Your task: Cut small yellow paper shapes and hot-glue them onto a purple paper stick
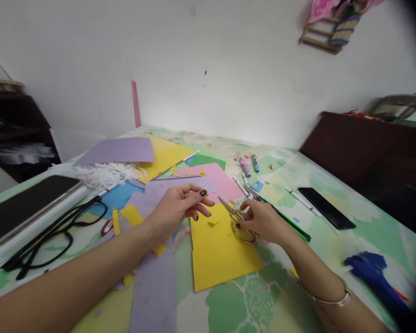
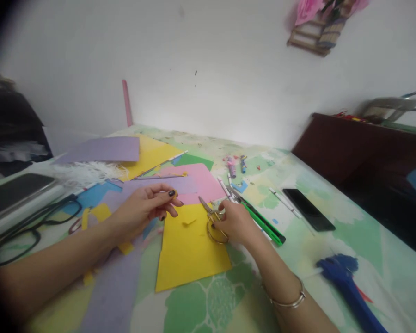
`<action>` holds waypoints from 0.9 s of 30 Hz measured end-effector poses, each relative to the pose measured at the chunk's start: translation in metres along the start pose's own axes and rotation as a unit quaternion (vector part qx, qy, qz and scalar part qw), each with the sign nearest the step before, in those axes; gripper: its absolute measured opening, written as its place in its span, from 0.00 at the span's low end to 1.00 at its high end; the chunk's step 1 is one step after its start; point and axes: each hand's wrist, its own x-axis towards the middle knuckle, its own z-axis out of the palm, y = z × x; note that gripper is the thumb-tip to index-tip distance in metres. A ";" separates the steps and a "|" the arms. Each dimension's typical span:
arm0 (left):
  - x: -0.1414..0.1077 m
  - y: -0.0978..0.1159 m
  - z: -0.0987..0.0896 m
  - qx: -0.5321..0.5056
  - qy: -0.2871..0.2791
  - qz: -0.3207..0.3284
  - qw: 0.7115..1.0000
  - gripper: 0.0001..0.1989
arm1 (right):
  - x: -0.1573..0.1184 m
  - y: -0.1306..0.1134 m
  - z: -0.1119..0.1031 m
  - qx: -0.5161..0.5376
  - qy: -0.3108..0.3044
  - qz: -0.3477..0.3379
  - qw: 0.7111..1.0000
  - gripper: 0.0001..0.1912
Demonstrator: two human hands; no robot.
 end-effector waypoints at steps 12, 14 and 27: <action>-0.003 0.000 0.006 -0.016 0.001 0.002 1.000 0.07 | -0.004 -0.013 -0.002 0.197 0.024 0.023 0.980 0.24; -0.005 0.000 0.007 -0.018 -0.008 0.003 1.000 0.07 | -0.011 -0.025 0.003 0.278 0.029 -0.018 0.960 0.23; -0.020 -0.001 0.021 -0.036 -0.015 0.005 0.999 0.04 | -0.047 -0.053 0.030 0.205 0.116 -0.113 0.965 0.20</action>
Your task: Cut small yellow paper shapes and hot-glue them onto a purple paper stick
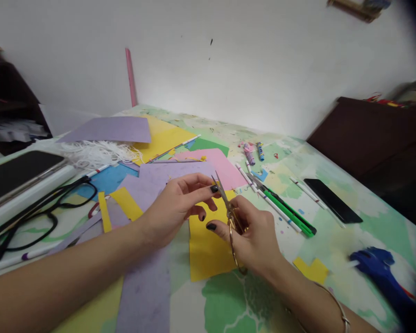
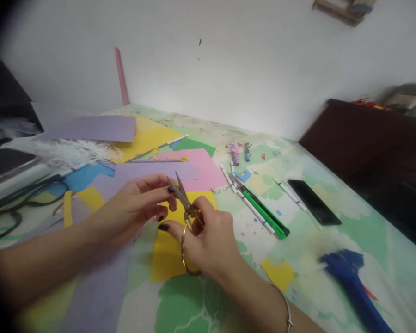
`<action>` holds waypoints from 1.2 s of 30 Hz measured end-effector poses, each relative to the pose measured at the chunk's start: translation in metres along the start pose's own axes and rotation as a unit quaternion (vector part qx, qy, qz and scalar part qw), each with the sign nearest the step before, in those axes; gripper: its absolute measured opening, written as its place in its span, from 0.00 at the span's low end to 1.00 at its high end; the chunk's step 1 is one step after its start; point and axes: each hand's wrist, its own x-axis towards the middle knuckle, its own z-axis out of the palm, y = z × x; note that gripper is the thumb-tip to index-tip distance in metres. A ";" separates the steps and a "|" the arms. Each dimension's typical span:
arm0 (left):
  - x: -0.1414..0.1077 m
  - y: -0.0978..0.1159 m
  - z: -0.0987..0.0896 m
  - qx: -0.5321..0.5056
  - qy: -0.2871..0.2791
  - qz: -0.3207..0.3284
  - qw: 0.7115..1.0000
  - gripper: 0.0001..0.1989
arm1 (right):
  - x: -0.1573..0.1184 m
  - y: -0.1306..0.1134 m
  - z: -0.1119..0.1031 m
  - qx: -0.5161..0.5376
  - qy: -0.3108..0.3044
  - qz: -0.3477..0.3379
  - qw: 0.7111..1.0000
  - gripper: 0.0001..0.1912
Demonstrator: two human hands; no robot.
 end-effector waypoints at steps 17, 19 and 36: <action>-0.004 -0.002 0.007 -0.005 -0.017 -0.006 1.000 0.05 | 0.000 0.001 0.007 -0.025 0.028 -0.025 0.999 0.20; -0.004 -0.002 0.006 0.000 -0.020 -0.002 1.000 0.05 | -0.001 0.002 0.007 -0.019 0.025 -0.023 0.999 0.21; -0.002 -0.004 0.002 0.012 -0.012 0.011 1.000 0.04 | 0.000 0.004 0.008 -0.034 0.037 -0.035 0.998 0.22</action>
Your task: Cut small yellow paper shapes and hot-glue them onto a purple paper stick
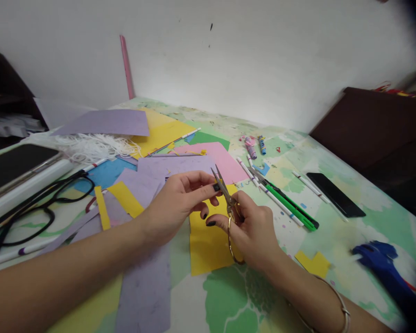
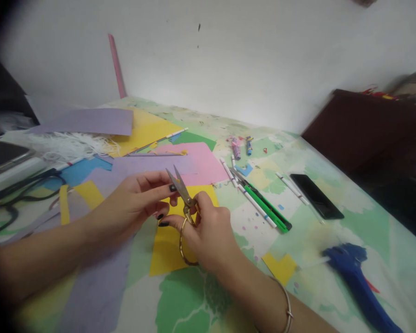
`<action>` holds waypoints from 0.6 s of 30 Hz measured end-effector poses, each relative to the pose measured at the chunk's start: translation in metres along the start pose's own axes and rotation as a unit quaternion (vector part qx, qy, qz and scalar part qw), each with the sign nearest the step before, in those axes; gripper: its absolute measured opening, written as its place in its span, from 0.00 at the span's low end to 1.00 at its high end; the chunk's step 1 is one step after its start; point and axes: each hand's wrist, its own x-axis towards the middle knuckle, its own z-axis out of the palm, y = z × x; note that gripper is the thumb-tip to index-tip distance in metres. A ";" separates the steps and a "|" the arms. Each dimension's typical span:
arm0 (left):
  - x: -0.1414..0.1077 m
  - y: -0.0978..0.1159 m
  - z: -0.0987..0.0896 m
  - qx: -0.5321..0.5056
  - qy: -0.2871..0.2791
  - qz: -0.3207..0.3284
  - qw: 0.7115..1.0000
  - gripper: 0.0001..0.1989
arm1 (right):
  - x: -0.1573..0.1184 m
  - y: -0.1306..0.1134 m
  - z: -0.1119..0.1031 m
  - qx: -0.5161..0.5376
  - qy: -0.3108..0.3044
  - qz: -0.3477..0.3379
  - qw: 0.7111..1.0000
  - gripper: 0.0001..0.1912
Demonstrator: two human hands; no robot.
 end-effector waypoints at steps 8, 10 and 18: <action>0.001 0.003 0.000 0.045 0.002 0.030 0.999 0.02 | 0.000 0.002 -0.001 -0.028 0.006 -0.018 0.999 0.24; 0.001 0.004 -0.001 0.057 0.000 0.039 0.998 0.02 | 0.000 0.003 -0.001 -0.034 0.006 -0.024 0.999 0.24; 0.001 0.009 -0.003 0.108 -0.003 0.058 0.992 0.04 | 0.002 0.004 -0.001 -0.058 0.019 -0.053 0.997 0.24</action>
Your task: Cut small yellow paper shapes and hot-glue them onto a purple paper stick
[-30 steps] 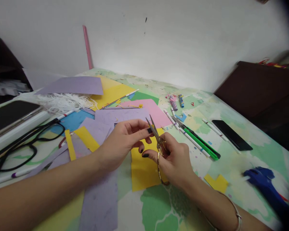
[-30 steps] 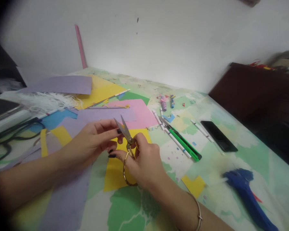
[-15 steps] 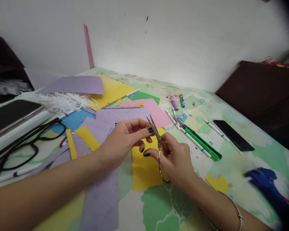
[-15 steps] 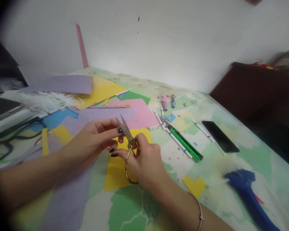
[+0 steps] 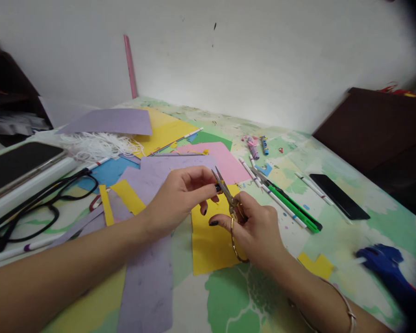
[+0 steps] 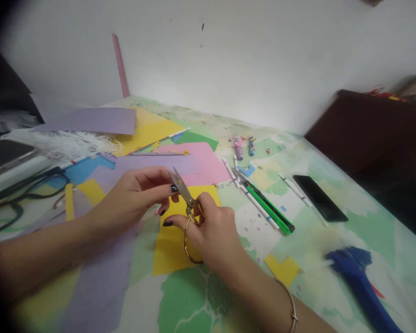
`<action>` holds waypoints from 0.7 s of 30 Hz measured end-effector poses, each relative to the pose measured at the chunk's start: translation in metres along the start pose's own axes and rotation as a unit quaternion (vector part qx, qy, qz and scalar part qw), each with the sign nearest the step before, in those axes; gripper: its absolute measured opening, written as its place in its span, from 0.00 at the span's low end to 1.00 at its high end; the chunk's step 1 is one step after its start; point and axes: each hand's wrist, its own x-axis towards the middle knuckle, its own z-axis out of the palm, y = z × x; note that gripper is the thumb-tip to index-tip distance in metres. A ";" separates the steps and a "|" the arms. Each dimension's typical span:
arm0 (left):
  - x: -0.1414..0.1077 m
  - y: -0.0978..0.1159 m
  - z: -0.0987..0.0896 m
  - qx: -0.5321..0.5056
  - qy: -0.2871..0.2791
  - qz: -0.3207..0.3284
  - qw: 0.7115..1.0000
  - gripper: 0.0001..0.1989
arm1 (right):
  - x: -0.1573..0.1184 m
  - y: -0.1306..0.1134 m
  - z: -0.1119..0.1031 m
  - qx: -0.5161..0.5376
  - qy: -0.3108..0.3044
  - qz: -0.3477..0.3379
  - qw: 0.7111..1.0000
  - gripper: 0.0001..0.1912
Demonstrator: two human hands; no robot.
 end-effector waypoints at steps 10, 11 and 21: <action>0.004 -0.001 -0.006 0.033 -0.009 0.016 0.999 0.04 | 0.005 0.000 -0.005 -0.033 -0.008 -0.022 0.999 0.27; 0.004 -0.001 -0.006 0.035 -0.007 0.015 0.999 0.04 | 0.005 0.000 -0.006 -0.033 -0.008 -0.023 0.999 0.28; 0.008 -0.002 -0.012 0.051 -0.024 0.019 0.998 0.05 | 0.008 0.002 -0.011 -0.037 -0.028 -0.038 0.998 0.29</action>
